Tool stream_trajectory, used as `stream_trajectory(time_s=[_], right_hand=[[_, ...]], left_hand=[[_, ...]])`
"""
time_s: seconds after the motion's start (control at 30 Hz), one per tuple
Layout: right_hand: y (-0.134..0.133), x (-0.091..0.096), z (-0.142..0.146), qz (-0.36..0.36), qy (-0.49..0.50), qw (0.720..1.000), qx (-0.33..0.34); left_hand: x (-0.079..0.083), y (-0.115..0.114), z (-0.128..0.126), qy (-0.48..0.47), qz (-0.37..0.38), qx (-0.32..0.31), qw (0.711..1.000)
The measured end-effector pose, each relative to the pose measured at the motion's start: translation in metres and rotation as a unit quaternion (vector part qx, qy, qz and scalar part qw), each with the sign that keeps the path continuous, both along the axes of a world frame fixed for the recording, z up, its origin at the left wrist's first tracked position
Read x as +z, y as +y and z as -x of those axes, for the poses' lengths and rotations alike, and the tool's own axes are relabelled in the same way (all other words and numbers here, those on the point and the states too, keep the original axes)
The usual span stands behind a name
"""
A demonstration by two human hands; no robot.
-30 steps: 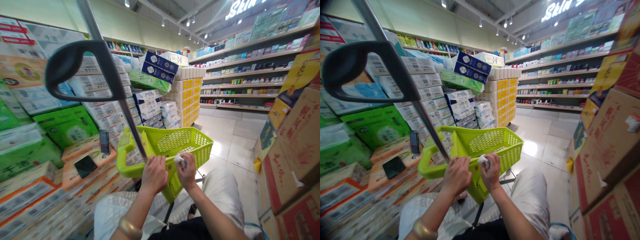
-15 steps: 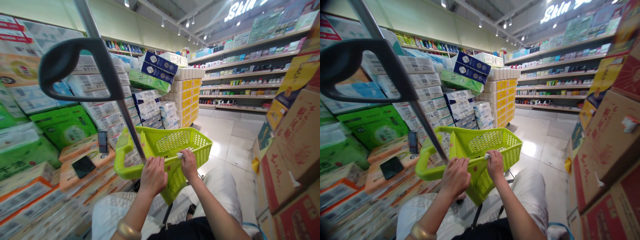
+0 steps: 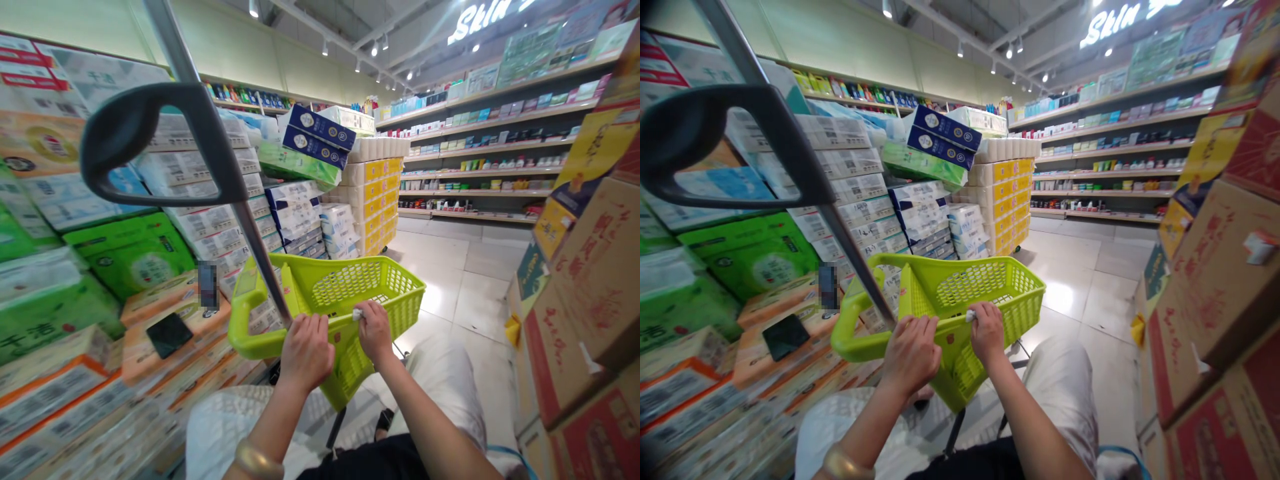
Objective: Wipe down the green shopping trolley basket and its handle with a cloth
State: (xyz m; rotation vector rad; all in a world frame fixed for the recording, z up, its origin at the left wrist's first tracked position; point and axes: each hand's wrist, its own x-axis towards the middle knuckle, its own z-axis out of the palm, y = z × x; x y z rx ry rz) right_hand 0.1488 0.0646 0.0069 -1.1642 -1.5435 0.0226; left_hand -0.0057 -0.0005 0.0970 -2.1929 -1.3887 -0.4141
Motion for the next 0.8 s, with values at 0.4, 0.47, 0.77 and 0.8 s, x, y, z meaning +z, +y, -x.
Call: stream_trajectory(time_s=[0.4, 0.47, 0.77, 0.8], right_hand=[[-0.013, 0.015, 0.025, -0.001, -0.032, 0.997, 0.068], [-0.005, 0.007, 0.01, 0.008, -0.026, 0.999, 0.026], [-0.022, 0.017, 0.039, 0.015, -0.024, 0.998, 0.057], [-0.024, 0.018, 0.041, 0.012, -0.026, 0.997, 0.068]], left_hand=[[0.003, 0.0, 0.002, 0.012, 0.002, 0.002, 1.0], [0.003, 0.0, 0.001, 0.014, -0.004, 0.002, 1.0], [0.003, 0.001, 0.0, 0.007, -0.005, 0.0, 1.0], [0.003, 0.001, 0.001, 0.007, -0.004, 0.0, 1.0]])
